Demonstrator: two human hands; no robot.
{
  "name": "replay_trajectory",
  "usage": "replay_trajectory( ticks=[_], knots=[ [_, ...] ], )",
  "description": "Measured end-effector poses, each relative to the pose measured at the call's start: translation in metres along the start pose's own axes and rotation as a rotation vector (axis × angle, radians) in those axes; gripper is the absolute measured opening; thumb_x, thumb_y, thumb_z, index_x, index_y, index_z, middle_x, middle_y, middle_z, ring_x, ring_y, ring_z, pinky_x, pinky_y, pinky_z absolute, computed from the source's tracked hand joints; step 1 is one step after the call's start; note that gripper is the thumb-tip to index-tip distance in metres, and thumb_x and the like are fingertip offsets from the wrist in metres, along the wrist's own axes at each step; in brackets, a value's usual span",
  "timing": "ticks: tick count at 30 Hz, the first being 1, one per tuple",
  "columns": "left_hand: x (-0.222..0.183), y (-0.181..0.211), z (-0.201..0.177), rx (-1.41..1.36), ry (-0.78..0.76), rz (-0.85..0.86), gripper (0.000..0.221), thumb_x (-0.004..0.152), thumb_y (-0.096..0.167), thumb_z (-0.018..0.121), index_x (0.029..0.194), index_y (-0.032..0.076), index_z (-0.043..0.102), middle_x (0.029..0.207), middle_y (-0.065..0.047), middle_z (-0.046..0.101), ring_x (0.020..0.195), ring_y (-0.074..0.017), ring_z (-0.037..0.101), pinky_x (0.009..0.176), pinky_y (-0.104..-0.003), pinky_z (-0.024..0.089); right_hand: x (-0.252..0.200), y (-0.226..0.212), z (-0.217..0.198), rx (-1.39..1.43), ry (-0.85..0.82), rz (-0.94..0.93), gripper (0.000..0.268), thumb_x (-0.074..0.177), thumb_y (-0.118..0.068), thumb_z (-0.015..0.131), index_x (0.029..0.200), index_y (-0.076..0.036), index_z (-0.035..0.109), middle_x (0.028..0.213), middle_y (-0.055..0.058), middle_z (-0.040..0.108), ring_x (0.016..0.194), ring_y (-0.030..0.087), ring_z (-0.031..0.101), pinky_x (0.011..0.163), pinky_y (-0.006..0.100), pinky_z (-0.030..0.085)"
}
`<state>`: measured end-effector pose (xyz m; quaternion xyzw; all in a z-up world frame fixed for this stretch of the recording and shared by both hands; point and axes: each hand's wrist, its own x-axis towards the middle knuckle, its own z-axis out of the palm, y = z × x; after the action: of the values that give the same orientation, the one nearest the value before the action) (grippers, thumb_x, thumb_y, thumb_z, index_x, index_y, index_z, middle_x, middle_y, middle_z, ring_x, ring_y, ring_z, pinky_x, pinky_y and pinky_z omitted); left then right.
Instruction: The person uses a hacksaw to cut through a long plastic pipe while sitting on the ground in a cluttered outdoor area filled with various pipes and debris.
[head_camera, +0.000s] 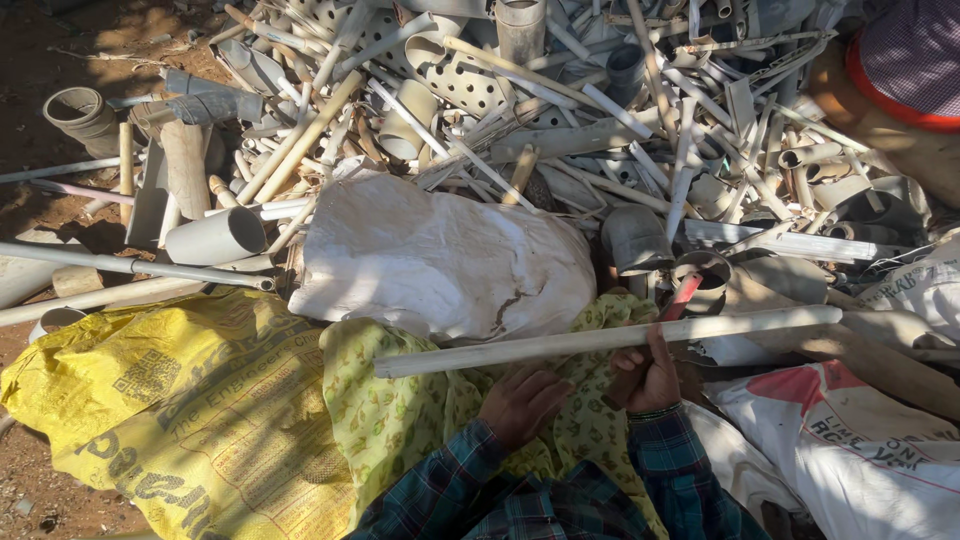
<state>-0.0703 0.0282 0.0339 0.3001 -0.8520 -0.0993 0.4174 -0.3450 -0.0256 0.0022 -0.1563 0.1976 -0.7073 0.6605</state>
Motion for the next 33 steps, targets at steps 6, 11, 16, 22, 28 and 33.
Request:
replay_trajectory(
  ticks=[6,11,16,22,28,33],
  knots=[
    [-0.055,-0.018,0.0,-0.872,0.396,-0.629,0.068,0.09,0.038,0.079,0.149,0.018,0.051,0.136,-0.012,0.066,0.118,-0.0282,0.068,0.093,-0.046,0.058,-0.001,0.043,-0.002,0.081,-0.044,0.217,0.032,0.116,-0.033,0.059,0.125,-0.003,0.059,0.1,0.006,0.064,0.072,0.011,0.053,0.064,0.03,0.051],
    [-0.041,-0.011,-0.061,-1.236,0.978,-0.32,0.025,0.101,0.024,0.074,0.115,0.006,0.063,0.122,-0.017,0.067,0.121,-0.0326,0.065,0.112,-0.055,0.051,-0.015,0.075,0.042,-0.192,-0.079,0.497,0.043,0.106,-0.034,0.051,0.138,-0.006,0.052,0.112,0.008,0.071,0.063,0.009,0.051,0.053,0.028,0.049],
    [-0.011,-0.007,-0.124,-1.02,1.217,-0.245,0.021,0.105,0.02,0.073,0.117,0.007,0.062,0.092,-0.008,0.066,0.085,-0.02,0.065,0.097,-0.048,0.057,-0.031,0.102,0.037,-1.094,-0.348,0.647,0.07,0.103,-0.036,0.047,0.164,-0.021,0.017,0.104,0.01,0.067,0.058,0.014,0.052,0.05,0.035,0.049],
    [0.02,-0.015,-0.142,-0.727,1.212,-0.319,0.023,0.104,0.025,0.074,0.112,0.007,0.062,0.089,-0.004,0.06,0.082,-0.0165,0.062,0.084,-0.04,0.057,-0.065,0.124,0.0,-1.091,-0.033,0.658,0.062,0.108,-0.036,0.044,0.163,-0.014,0.023,0.1,0.009,0.065,0.056,0.016,0.055,0.055,0.041,0.057],
    [0.039,0.0,-0.139,-0.725,1.132,-0.331,0.022,0.107,0.025,0.072,0.111,0.006,0.061,0.085,-0.003,0.058,0.079,-0.0152,0.059,0.083,-0.036,0.056,-0.097,0.107,0.037,-1.179,-0.364,0.058,0.049,0.112,-0.029,0.04,0.156,-0.007,0.037,0.101,0.006,0.067,0.052,0.014,0.052,0.049,0.037,0.052],
    [0.051,0.007,-0.126,-0.835,1.0,-0.339,0.023,0.103,0.018,0.074,0.114,0.002,0.062,0.083,-0.005,0.057,0.076,-0.0154,0.055,0.078,-0.035,0.052,-0.096,0.12,0.084,-1.427,-0.559,-0.217,0.05,0.115,-0.027,0.043,0.161,-0.009,0.035,0.09,0.006,0.066,0.06,0.013,0.054,0.056,0.035,0.05]
  ],
)
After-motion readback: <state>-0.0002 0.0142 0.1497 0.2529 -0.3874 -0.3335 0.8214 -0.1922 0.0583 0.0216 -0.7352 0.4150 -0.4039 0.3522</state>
